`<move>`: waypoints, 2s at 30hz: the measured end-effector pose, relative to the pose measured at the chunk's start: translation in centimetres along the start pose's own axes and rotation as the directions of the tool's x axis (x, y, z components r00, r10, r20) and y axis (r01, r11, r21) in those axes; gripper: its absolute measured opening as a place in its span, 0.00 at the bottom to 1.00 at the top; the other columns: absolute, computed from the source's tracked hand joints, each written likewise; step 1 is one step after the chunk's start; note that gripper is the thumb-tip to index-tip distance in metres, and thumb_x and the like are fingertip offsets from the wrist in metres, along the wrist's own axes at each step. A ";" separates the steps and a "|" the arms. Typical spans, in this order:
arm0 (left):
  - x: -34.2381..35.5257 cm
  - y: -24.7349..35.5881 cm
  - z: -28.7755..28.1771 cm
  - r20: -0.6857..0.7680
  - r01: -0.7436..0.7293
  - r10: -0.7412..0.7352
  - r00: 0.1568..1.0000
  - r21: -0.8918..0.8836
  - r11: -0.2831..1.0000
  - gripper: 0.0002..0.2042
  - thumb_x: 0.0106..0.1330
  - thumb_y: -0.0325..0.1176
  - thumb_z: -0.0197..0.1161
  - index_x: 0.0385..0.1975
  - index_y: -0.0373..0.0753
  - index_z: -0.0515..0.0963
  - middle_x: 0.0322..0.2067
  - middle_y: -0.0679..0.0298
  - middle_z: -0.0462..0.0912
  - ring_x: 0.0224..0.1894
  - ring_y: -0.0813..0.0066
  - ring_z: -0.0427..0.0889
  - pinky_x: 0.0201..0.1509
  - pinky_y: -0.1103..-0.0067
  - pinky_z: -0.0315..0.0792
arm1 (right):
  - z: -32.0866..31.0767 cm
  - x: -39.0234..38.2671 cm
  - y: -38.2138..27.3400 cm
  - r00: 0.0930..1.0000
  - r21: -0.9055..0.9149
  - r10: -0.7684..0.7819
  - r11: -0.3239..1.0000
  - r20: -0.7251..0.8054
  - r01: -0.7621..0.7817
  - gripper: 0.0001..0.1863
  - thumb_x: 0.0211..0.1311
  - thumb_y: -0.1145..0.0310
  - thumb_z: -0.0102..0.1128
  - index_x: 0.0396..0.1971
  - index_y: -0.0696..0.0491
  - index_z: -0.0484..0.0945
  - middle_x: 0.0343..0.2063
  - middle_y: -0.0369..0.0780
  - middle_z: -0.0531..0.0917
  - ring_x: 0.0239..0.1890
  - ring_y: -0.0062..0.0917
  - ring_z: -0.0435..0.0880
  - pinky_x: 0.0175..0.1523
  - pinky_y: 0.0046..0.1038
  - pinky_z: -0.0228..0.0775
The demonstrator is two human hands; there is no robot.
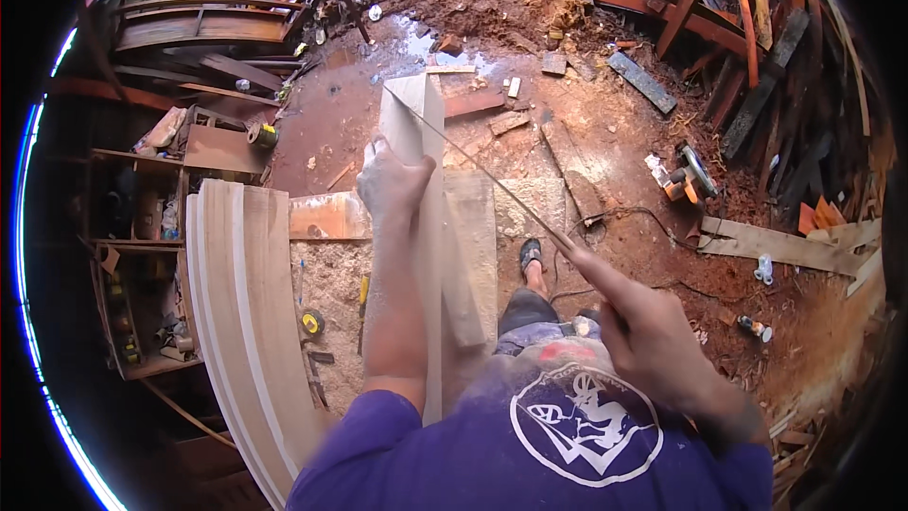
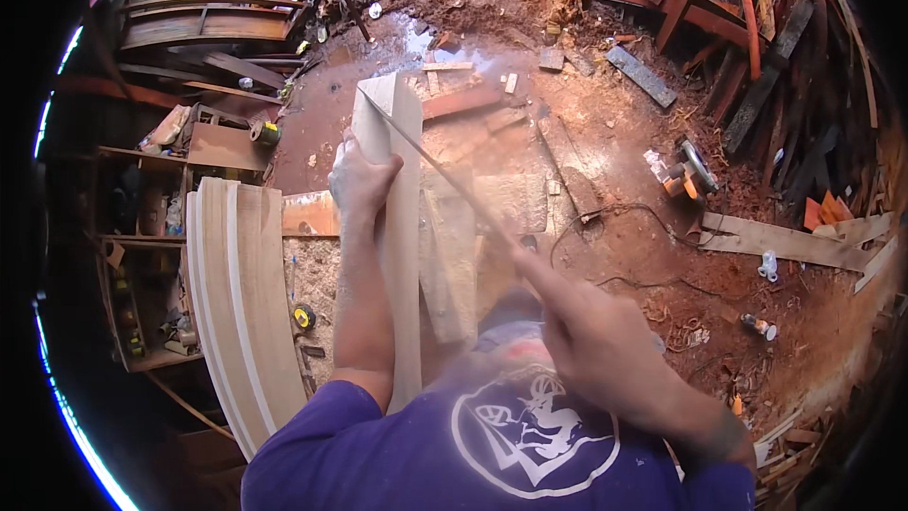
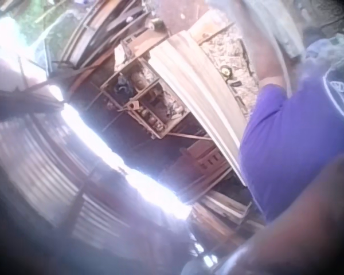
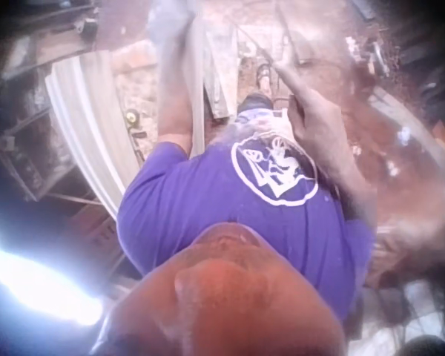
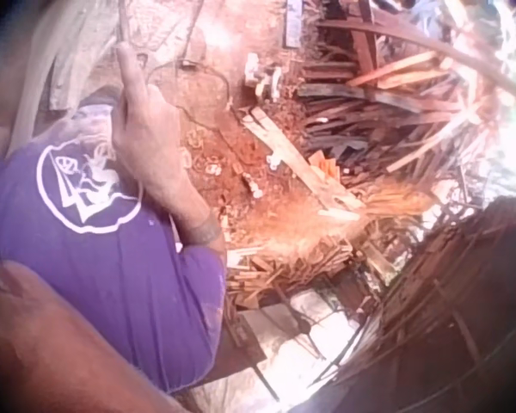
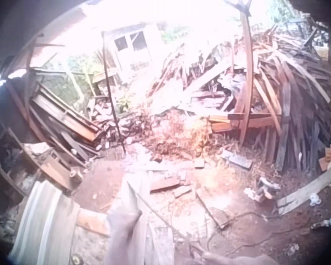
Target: The person uses a circular saw and a hand saw to cut wooden planks, then handles and moves several pieces of wood on a workbench.
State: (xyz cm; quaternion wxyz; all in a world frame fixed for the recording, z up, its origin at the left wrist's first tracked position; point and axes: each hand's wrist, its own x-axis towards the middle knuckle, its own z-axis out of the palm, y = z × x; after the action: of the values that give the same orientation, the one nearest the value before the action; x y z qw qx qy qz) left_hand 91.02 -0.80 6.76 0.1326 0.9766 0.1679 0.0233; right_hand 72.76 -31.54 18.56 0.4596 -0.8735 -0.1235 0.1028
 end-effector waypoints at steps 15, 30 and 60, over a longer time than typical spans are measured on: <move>1.7 -3.6 4.7 -0.384 -0.275 0.460 0.800 0.447 0.851 0.43 0.60 0.49 0.66 0.69 0.24 0.62 0.61 0.38 0.74 0.59 0.43 0.79 0.66 0.61 0.72 | -5.3 -8.0 6.8 0.659 0.510 0.458 0.850 -0.596 -0.130 0.31 0.72 0.80 0.42 0.75 0.55 0.58 0.69 0.45 0.71 0.15 0.05 0.63 0.18 0.14 0.56; -15.2 6.8 -1.6 0.307 -0.463 0.677 0.668 -0.542 0.702 0.05 0.66 0.26 0.66 0.35 0.31 0.84 0.43 0.55 0.88 0.45 0.65 0.86 0.51 0.73 0.77 | 2.5 -16.0 22.8 0.491 0.804 0.832 0.467 -0.259 -0.368 0.22 0.73 0.71 0.51 0.64 0.61 0.70 0.19 0.30 0.68 0.14 0.13 0.66 0.20 0.20 0.62; -14.9 -7.7 -1.4 -0.141 -0.118 0.102 0.985 -0.110 0.987 0.40 0.60 0.46 0.71 0.69 0.34 0.63 0.64 0.42 0.71 0.62 0.41 0.75 0.65 0.57 0.70 | 4.7 -2.2 14.6 0.852 0.494 0.451 0.823 -0.266 -0.281 0.31 0.67 0.73 0.53 0.71 0.59 0.64 0.45 0.39 0.79 0.27 0.16 0.76 0.30 0.21 0.69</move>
State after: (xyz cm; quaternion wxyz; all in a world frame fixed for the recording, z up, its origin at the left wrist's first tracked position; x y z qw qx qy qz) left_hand 74.35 1.53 6.09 0.1768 0.9710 0.1206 0.1063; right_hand 71.06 -36.50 3.99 0.6295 -0.7577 0.1652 0.0489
